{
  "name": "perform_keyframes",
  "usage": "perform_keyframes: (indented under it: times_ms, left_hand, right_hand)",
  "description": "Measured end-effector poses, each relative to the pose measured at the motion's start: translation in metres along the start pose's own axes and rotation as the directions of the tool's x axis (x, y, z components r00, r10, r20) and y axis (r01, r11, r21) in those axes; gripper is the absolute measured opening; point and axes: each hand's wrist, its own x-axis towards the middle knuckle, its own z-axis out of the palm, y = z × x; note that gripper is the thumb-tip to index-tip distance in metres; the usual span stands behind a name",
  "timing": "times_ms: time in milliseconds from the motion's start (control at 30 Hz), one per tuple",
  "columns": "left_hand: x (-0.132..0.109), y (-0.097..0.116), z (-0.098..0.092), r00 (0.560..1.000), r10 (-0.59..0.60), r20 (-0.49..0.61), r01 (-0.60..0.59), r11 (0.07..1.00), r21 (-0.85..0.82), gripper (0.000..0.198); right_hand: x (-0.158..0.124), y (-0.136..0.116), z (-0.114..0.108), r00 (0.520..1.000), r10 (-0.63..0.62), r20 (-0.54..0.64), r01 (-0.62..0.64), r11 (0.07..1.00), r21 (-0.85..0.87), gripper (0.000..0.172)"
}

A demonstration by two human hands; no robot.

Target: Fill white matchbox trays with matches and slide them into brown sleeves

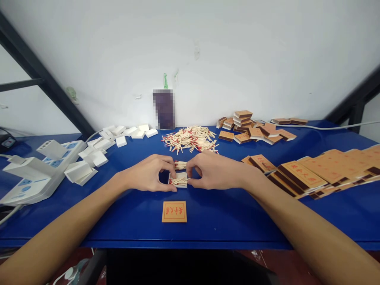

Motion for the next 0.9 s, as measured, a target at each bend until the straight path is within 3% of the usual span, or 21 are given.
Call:
perform_keyframes:
  times_ms: [400,633,900]
  left_hand:
    - [0.000,-0.002,0.001,0.999,0.029,-0.016,-0.029,0.999,0.026,0.035]
    - [-0.002,0.000,0.001,0.999,0.047,0.003,-0.047,0.998,0.039,0.031]
    - [-0.001,0.002,0.000,0.998,0.058,-0.002,-0.058,0.998,0.039,0.025]
  right_hand:
    - [0.004,0.001,0.008,0.999,-0.040,-0.004,0.041,0.996,0.076,0.012]
    - [0.007,-0.005,0.015,0.990,-0.133,-0.055,0.141,0.977,0.159,0.011]
    - [0.005,-0.006,0.010,0.988,-0.139,-0.060,0.150,0.954,0.260,0.010]
